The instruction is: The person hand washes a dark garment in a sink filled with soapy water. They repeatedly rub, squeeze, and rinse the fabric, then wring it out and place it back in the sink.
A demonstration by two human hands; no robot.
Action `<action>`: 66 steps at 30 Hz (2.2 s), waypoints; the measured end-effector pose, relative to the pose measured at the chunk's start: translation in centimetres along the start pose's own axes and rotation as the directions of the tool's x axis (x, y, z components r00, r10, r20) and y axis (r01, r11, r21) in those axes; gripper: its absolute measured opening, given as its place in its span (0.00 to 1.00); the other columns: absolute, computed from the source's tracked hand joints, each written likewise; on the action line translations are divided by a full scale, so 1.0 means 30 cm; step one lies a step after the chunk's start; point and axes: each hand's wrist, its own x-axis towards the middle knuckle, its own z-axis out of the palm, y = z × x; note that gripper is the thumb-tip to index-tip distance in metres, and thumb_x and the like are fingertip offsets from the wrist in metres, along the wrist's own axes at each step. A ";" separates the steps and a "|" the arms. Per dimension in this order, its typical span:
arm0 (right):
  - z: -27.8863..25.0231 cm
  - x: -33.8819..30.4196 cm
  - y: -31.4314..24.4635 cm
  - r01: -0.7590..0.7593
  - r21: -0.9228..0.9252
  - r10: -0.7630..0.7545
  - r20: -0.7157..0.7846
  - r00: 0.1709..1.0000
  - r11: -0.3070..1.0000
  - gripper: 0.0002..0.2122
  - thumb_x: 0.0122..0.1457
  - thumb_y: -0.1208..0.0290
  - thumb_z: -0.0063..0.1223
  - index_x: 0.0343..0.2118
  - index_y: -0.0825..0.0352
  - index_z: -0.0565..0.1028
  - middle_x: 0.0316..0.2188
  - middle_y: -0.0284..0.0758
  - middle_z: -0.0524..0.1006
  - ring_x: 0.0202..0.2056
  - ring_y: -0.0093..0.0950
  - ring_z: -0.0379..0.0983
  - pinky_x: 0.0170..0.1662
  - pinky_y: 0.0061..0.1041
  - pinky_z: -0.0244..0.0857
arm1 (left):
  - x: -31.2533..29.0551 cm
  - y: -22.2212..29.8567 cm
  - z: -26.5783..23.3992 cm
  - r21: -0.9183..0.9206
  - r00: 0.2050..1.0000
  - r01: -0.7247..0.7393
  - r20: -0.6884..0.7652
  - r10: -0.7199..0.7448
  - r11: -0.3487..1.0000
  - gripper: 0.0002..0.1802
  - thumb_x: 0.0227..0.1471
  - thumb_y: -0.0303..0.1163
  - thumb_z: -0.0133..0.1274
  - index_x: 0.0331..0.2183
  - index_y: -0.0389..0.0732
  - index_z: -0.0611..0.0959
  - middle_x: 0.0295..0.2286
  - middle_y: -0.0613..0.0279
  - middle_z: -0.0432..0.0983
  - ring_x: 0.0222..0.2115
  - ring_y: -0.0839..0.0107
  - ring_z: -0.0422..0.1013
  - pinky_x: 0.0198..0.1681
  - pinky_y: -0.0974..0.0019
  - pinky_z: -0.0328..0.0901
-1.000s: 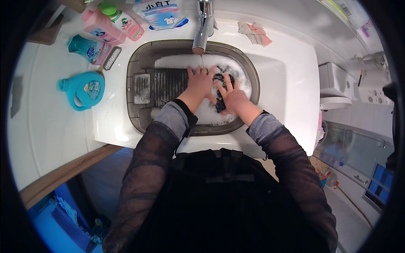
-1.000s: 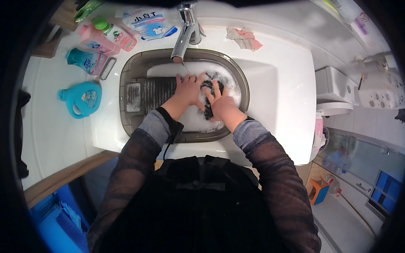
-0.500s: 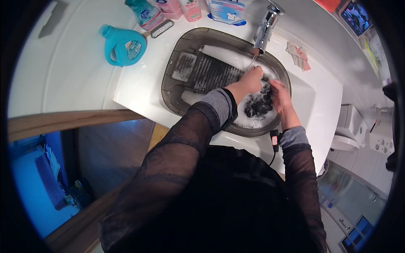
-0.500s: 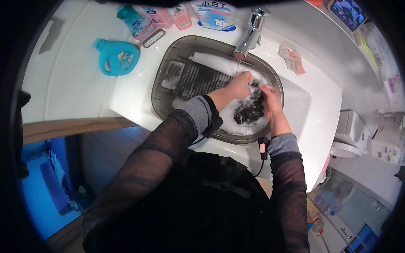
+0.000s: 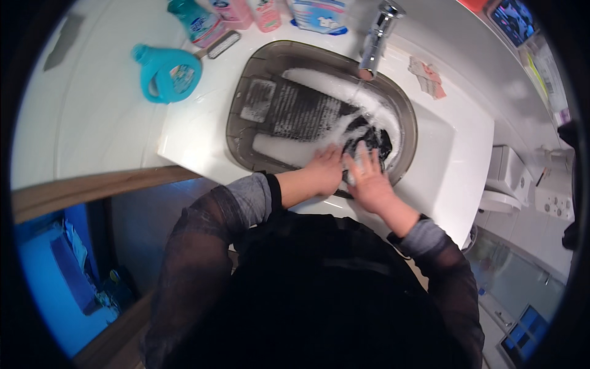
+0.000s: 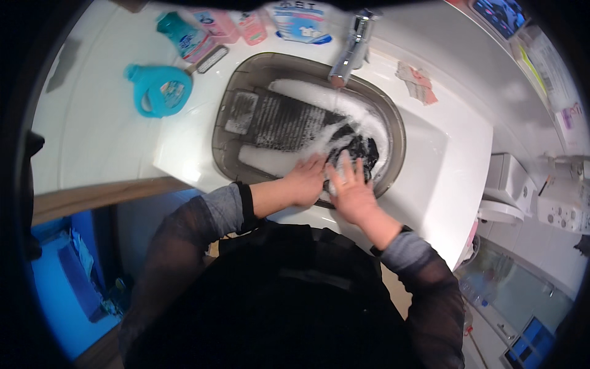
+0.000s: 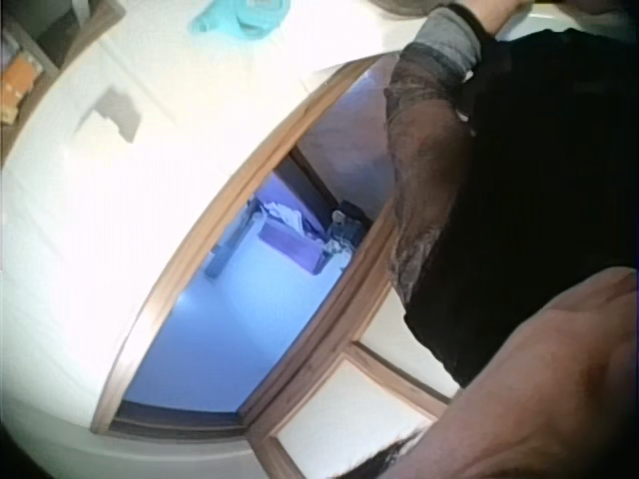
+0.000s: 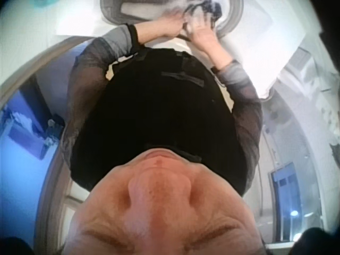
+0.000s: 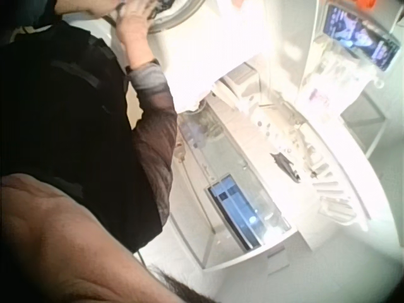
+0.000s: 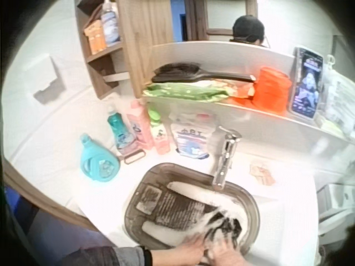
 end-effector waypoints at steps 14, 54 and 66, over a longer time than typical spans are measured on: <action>-0.005 0.304 0.128 -0.159 0.033 0.162 -0.148 0.976 0.987 0.26 0.58 0.59 0.55 0.58 0.64 0.66 0.44 0.48 0.78 0.46 0.46 0.76 0.50 0.40 0.70 | 0.286 -0.102 0.038 0.030 0.989 0.150 0.009 -0.151 0.988 0.37 0.49 0.31 0.54 0.59 0.26 0.65 0.56 0.43 0.65 0.59 0.55 0.62 0.65 0.50 0.50; -0.082 0.330 0.232 -0.177 -0.088 0.190 0.171 0.967 0.980 0.50 0.46 0.34 0.59 0.66 0.65 0.56 0.57 0.47 0.69 0.58 0.45 0.67 0.58 0.45 0.61 | 0.485 -0.128 0.022 0.191 0.983 0.105 0.126 -0.130 0.976 0.14 0.48 0.31 0.53 0.37 0.42 0.87 0.42 0.55 0.80 0.48 0.52 0.71 0.57 0.29 0.50; -0.050 0.288 0.381 0.071 0.801 0.274 -0.286 0.918 0.595 0.32 0.53 0.53 0.66 0.55 0.69 0.70 0.50 0.44 0.75 0.51 0.30 0.72 0.53 0.30 0.65 | 0.354 -0.222 -0.076 -0.618 0.919 -0.119 -0.365 -0.149 0.777 0.30 0.37 0.19 0.54 0.48 0.39 0.79 0.48 0.48 0.74 0.52 0.50 0.70 0.55 0.59 0.65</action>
